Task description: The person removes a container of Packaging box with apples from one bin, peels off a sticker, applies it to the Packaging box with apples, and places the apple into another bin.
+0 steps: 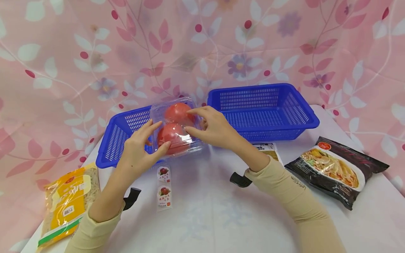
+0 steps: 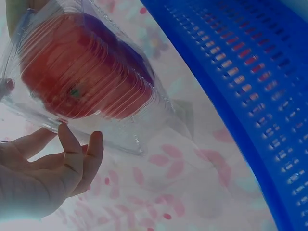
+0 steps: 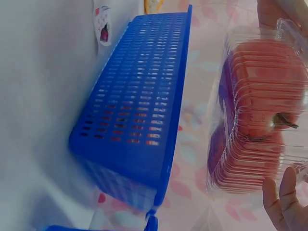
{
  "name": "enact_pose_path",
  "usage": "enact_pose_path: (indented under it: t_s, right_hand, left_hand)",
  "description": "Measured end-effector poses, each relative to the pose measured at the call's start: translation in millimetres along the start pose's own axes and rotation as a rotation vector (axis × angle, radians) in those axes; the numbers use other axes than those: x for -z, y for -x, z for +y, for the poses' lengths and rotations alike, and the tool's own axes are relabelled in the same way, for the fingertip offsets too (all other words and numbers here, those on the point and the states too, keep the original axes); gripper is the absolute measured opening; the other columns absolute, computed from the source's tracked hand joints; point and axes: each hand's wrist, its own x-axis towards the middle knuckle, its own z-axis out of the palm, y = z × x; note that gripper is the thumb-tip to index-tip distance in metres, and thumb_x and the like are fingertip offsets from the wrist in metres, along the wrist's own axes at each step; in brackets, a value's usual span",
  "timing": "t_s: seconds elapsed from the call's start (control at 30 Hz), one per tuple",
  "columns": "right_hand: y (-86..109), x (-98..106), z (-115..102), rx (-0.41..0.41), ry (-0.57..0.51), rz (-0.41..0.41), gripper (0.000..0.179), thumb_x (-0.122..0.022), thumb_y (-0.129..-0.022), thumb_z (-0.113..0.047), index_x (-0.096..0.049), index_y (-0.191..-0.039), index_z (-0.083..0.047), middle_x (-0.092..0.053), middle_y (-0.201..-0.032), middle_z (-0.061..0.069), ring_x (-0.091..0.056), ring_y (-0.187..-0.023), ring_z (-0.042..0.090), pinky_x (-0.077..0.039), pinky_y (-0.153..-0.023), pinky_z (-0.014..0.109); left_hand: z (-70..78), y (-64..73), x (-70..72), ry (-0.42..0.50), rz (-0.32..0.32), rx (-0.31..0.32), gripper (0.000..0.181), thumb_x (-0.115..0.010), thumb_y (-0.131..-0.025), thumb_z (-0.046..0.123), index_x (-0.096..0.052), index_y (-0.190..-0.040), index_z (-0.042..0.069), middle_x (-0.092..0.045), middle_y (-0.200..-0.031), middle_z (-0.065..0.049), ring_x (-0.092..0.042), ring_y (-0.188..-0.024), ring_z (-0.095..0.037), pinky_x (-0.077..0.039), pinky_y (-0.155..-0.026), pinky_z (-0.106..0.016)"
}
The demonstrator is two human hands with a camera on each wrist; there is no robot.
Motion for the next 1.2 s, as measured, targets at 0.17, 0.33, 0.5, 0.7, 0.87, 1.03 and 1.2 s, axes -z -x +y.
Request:
enact_pose_path:
  t_s: [0.17, 0.33, 0.5, 0.7, 0.87, 1.03, 1.2]
  right_hand:
    - [18.4, 8, 3, -0.006, 0.028, -0.033, 0.048, -0.067, -0.083, -0.032, -0.055, -0.125, -0.012, -0.053, -0.119, 0.009, -0.059, -0.086, 0.020, -0.052, -0.072, 0.034]
    - [38.7, 14, 5, -0.003, 0.054, -0.053, 0.048, -0.067, -0.083, -0.033, -0.054, -0.126, -0.014, -0.053, -0.120, 0.008, -0.059, -0.087, 0.018, -0.052, -0.074, 0.035]
    - [60.2, 19, 7, -0.012, 0.061, -0.053, 0.049, -0.068, -0.083, -0.029, -0.053, -0.126, -0.013, -0.053, -0.119, 0.008, -0.058, -0.088, 0.016, -0.053, -0.073, 0.032]
    - [89.1, 22, 7, -0.088, 0.069, -0.088, 0.051, -0.069, -0.082, -0.026, -0.051, -0.128, -0.013, -0.050, -0.123, 0.009, -0.060, -0.092, 0.018, -0.053, -0.068, 0.029]
    - [110.7, 22, 6, -0.115, 0.054, -0.104, 0.051, -0.068, -0.083, -0.025, -0.050, -0.129, -0.013, -0.050, -0.124, 0.010, -0.061, -0.090, 0.019, -0.053, -0.065, 0.025]
    - [122.9, 20, 7, -0.117, 0.066, -0.112, 0.050, -0.067, -0.084, -0.028, -0.050, -0.129, -0.014, -0.051, -0.122, 0.008, -0.062, -0.087, 0.016, -0.052, -0.064, 0.022]
    - [128.6, 15, 11, -0.140, 0.070, -0.156, 0.051, -0.066, -0.084, -0.031, -0.050, -0.129, -0.013, -0.050, -0.123, 0.009, -0.061, -0.086, 0.014, -0.050, -0.064, 0.020]
  left_hand:
    - [9.1, 7.9, -5.5, -0.004, -0.043, -0.016, 0.064, -0.066, -0.081, 0.043, -0.046, -0.135, 0.016, -0.034, -0.142, -0.016, -0.038, -0.124, -0.036, -0.049, -0.079, -0.048]
    - [14.5, 15.6, -12.8, 0.000, -0.061, -0.089, 0.063, -0.067, -0.080, 0.039, -0.048, -0.134, 0.015, -0.037, -0.140, -0.019, -0.042, -0.120, -0.036, -0.049, -0.079, -0.045]
    - [20.9, 24.4, -19.2, 0.006, -0.095, -0.151, 0.062, -0.068, -0.079, 0.039, -0.049, -0.133, 0.013, -0.039, -0.138, -0.022, -0.043, -0.119, -0.037, -0.048, -0.081, -0.045]
    - [29.1, 36.5, -26.8, -0.031, -0.151, -0.217, 0.059, -0.068, -0.079, 0.040, -0.054, -0.129, 0.014, -0.040, -0.136, -0.024, -0.048, -0.115, -0.035, -0.048, -0.084, -0.045]
    - [36.0, 47.0, -30.0, -0.039, -0.204, -0.256, 0.059, -0.068, -0.079, 0.042, -0.054, -0.129, 0.014, -0.040, -0.136, -0.025, -0.049, -0.114, -0.035, -0.049, -0.081, -0.047]
    - [38.5, 53.3, -34.7, -0.036, -0.274, -0.244, 0.061, -0.065, -0.080, 0.045, -0.051, -0.132, 0.016, -0.037, -0.138, -0.024, -0.046, -0.117, -0.035, -0.048, -0.081, -0.047]
    - [34.3, 58.8, -44.2, -0.020, -0.328, -0.223, 0.060, -0.064, -0.081, 0.045, -0.049, -0.133, 0.018, -0.036, -0.138, -0.025, -0.045, -0.118, -0.036, -0.047, -0.082, -0.049]
